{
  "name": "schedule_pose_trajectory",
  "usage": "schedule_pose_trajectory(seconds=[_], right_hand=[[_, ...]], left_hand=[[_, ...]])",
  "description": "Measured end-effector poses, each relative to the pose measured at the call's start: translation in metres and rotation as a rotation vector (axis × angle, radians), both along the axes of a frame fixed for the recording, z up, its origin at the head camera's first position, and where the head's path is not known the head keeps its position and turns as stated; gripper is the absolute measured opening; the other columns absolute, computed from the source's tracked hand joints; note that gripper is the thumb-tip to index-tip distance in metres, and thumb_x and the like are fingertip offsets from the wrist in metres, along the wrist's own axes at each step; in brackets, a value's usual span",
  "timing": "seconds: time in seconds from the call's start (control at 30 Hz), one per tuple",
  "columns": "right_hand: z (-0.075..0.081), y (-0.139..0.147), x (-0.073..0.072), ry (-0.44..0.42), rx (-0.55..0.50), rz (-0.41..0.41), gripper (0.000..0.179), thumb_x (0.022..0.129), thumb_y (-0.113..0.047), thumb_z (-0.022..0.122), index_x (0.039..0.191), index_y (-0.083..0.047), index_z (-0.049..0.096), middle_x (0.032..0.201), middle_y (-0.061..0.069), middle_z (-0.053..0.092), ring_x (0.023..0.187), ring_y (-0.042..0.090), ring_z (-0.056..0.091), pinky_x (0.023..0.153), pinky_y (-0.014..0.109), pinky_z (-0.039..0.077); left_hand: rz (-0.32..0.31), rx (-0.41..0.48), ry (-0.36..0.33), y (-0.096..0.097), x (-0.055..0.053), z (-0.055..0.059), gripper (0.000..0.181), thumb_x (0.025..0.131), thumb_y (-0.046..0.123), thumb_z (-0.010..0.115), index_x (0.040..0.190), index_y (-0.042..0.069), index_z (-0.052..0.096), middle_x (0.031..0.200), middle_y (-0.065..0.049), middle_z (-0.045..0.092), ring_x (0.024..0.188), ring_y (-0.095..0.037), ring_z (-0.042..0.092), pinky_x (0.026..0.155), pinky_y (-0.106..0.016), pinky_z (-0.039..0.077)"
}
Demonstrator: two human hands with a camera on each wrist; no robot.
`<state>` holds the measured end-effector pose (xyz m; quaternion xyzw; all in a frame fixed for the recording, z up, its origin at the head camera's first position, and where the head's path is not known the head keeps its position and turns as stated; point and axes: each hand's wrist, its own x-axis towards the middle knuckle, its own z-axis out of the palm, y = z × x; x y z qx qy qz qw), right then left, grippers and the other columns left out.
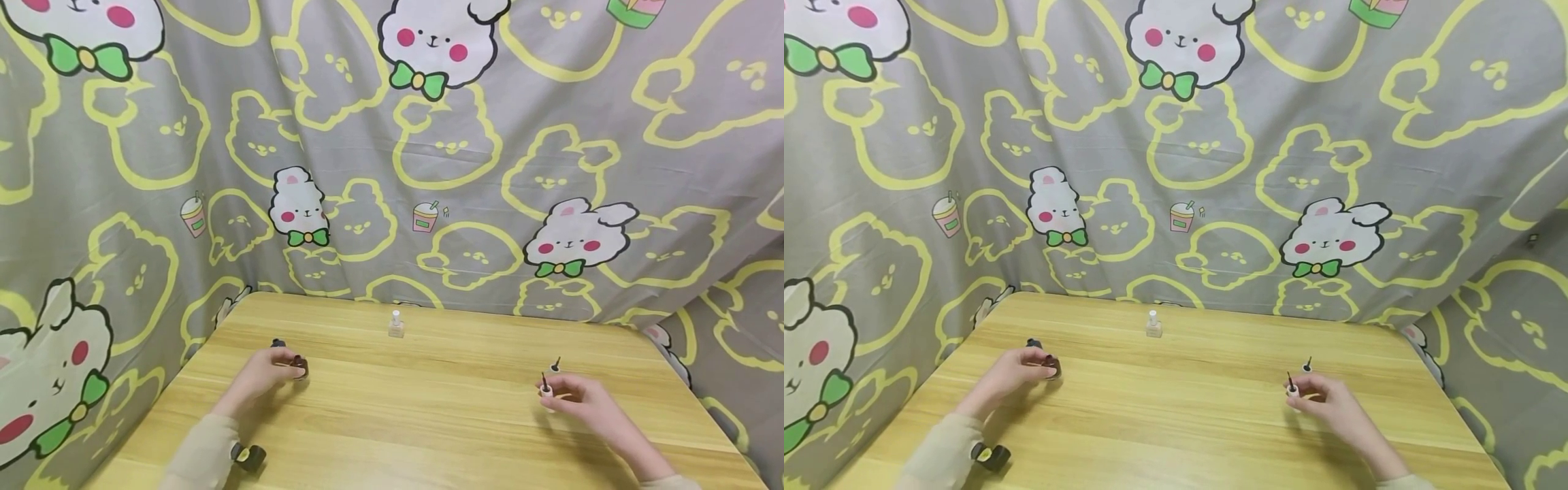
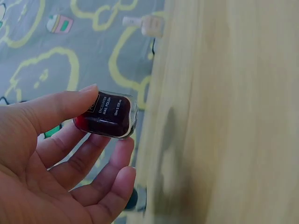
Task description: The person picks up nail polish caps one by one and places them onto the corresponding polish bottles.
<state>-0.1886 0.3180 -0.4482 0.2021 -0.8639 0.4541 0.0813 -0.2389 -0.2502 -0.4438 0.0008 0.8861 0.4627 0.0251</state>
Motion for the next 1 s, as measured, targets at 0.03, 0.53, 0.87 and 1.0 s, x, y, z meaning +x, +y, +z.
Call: schedule_pose_trajectory(seconds=[0.03, 0.53, 0.87, 1.0], right_hand=[[0.000, -0.001, 0.000, -0.005, -0.002, 0.001, 0.016, 0.084, -0.002, 0.071, 0.100, 0.000, 0.069, 0.100, -0.010, 0.071, 0.085, -0.005, 0.062, 0.071, 0.019, 0.053], [0.003, -0.017, -0.005, -0.030, 0.041, 0.001, 0.022, 0.086, -0.009, 0.072, 0.103, 0.004, 0.068, 0.095, -0.005, 0.072, 0.086, -0.006, 0.061, 0.073, 0.019, 0.053], [0.007, -0.026, -0.007, -0.090, 0.077, -0.027, 0.025, 0.088, -0.016, 0.071, 0.109, -0.003, 0.069, 0.100, 0.007, 0.073, 0.087, -0.005, 0.061, 0.075, 0.020, 0.052], [0.009, -0.030, -0.008, -0.101, 0.080, -0.045, 0.028, 0.089, -0.020, 0.071, 0.112, -0.005, 0.069, 0.103, 0.012, 0.073, 0.088, -0.006, 0.061, 0.074, 0.020, 0.051]], left_hand=[[-0.008, 0.009, 0.003, 0.003, -0.001, 0.001, 0.032, 0.078, 0.019, 0.080, 0.104, 0.004, 0.070, 0.102, -0.008, 0.072, 0.093, -0.016, 0.062, 0.078, -0.028, 0.047], [-0.069, 0.020, 0.035, 0.054, -0.013, 0.014, 0.026, 0.078, 0.017, 0.080, 0.100, 0.006, 0.072, 0.105, -0.007, 0.070, 0.112, -0.028, 0.059, 0.099, -0.048, 0.042], [-0.094, 0.045, 0.060, 0.078, -0.018, 0.020, 0.027, 0.076, 0.018, 0.081, 0.100, 0.007, 0.072, 0.101, -0.003, 0.071, 0.107, -0.023, 0.060, 0.090, -0.038, 0.046], [-0.117, 0.071, 0.058, 0.087, -0.019, 0.022, 0.028, 0.077, 0.017, 0.081, 0.101, 0.007, 0.073, 0.102, -0.003, 0.071, 0.100, -0.020, 0.062, 0.082, -0.031, 0.049]])
